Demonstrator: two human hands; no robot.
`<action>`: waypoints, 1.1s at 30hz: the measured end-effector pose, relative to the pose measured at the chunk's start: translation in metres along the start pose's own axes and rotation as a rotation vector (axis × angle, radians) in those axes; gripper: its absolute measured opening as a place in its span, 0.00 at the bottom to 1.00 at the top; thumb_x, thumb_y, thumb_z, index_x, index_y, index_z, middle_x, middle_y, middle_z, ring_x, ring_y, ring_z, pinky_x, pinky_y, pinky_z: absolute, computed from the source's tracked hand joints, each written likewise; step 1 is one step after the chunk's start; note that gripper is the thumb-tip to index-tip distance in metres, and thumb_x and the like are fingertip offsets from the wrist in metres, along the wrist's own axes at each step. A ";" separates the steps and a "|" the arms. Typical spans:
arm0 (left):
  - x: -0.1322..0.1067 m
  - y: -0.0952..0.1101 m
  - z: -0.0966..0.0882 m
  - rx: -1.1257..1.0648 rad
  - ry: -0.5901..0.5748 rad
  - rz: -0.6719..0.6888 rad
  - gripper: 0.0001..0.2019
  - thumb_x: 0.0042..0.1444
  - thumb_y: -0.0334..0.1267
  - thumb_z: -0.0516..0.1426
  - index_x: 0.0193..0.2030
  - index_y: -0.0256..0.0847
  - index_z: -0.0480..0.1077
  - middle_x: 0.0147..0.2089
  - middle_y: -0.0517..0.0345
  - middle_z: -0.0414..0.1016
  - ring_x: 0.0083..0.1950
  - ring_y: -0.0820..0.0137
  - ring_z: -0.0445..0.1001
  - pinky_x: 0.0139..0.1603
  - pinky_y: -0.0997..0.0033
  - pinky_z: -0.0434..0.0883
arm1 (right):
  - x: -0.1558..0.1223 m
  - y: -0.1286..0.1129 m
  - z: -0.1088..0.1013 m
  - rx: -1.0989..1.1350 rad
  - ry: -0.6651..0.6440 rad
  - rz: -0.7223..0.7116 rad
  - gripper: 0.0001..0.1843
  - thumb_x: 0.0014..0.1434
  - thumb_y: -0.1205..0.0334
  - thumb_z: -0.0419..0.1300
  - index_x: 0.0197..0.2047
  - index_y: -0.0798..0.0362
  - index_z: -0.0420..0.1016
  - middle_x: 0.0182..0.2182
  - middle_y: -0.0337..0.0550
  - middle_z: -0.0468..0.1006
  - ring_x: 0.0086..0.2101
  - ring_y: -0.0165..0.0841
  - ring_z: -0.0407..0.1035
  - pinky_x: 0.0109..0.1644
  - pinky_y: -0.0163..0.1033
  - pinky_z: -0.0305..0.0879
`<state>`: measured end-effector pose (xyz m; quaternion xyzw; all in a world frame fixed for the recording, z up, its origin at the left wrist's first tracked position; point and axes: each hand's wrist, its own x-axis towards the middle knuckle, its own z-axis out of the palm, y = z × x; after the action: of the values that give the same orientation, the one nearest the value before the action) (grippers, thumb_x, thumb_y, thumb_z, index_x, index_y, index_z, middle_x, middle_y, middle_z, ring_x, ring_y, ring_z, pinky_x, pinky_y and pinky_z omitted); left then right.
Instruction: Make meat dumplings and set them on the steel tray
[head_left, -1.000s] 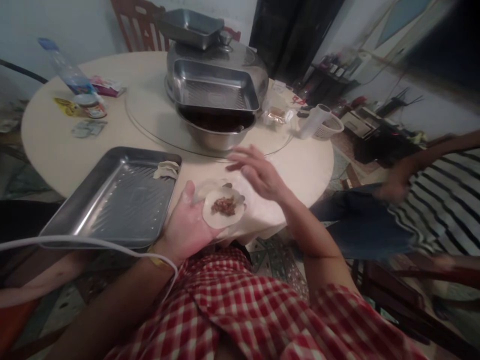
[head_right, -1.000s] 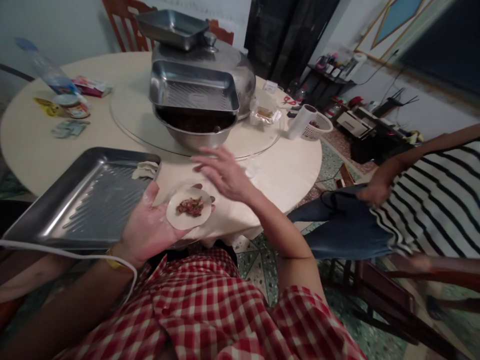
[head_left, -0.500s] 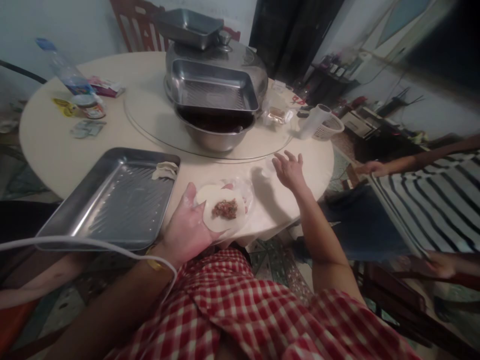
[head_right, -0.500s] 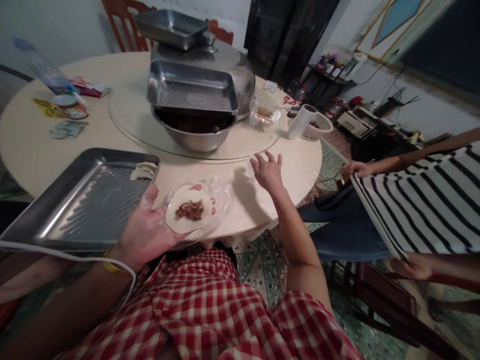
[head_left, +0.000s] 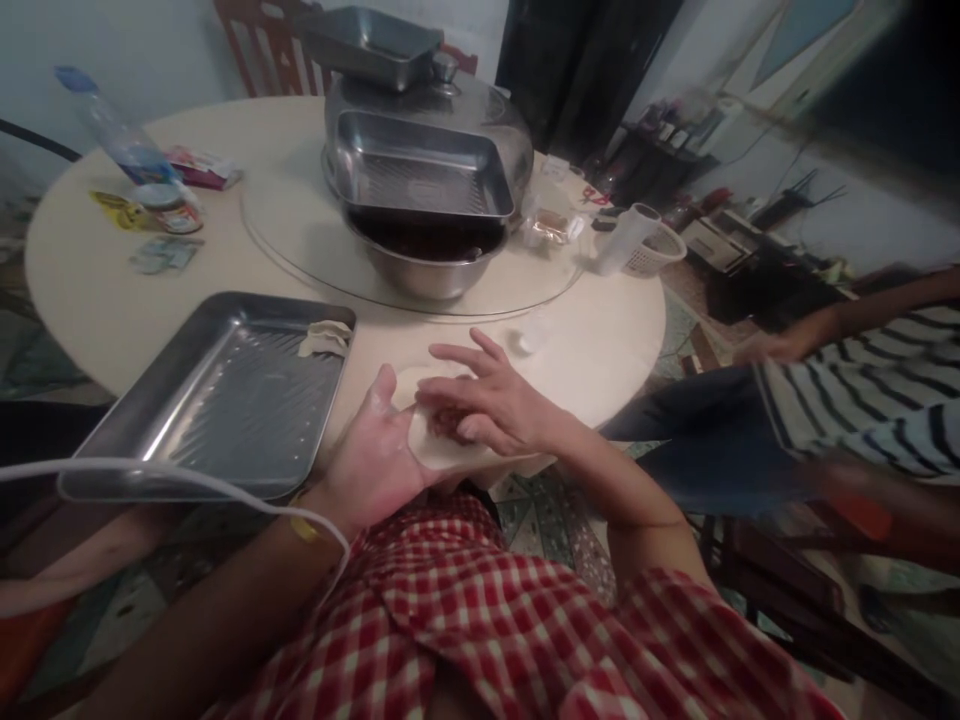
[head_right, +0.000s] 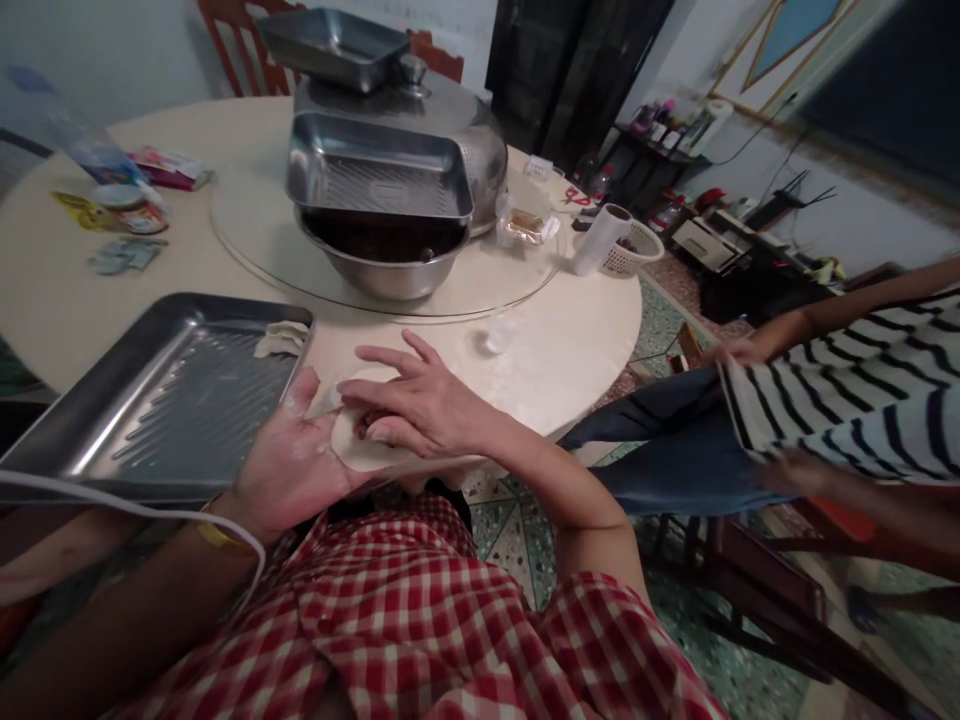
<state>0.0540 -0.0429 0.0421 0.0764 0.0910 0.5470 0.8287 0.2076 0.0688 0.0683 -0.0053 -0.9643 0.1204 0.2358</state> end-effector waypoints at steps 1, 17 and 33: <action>-0.001 0.000 0.000 0.001 0.009 0.004 0.32 0.65 0.58 0.43 0.65 0.37 0.62 0.55 0.46 0.77 0.61 0.54 0.70 0.64 0.48 0.62 | -0.002 0.008 -0.002 -0.029 0.034 0.051 0.30 0.69 0.43 0.35 0.59 0.48 0.67 0.50 0.43 0.78 0.64 0.35 0.57 0.73 0.55 0.37; 0.009 -0.002 -0.003 -0.074 0.004 0.029 0.32 0.65 0.55 0.44 0.70 0.36 0.54 0.58 0.41 0.75 0.59 0.50 0.73 0.57 0.46 0.71 | -0.081 0.136 -0.022 -0.466 -0.018 0.864 0.31 0.71 0.50 0.32 0.59 0.54 0.68 0.59 0.49 0.72 0.66 0.45 0.51 0.69 0.67 0.33; 0.007 -0.007 0.000 -0.001 0.039 -0.023 0.37 0.65 0.59 0.41 0.70 0.30 0.51 0.55 0.41 0.76 0.62 0.53 0.69 0.65 0.48 0.60 | -0.030 0.001 -0.015 0.064 0.197 0.177 0.34 0.67 0.40 0.29 0.64 0.45 0.61 0.43 0.40 0.82 0.64 0.36 0.59 0.73 0.57 0.36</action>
<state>0.0629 -0.0387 0.0403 0.0641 0.1075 0.5390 0.8330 0.2408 0.0715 0.0675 -0.0944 -0.9280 0.1704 0.3177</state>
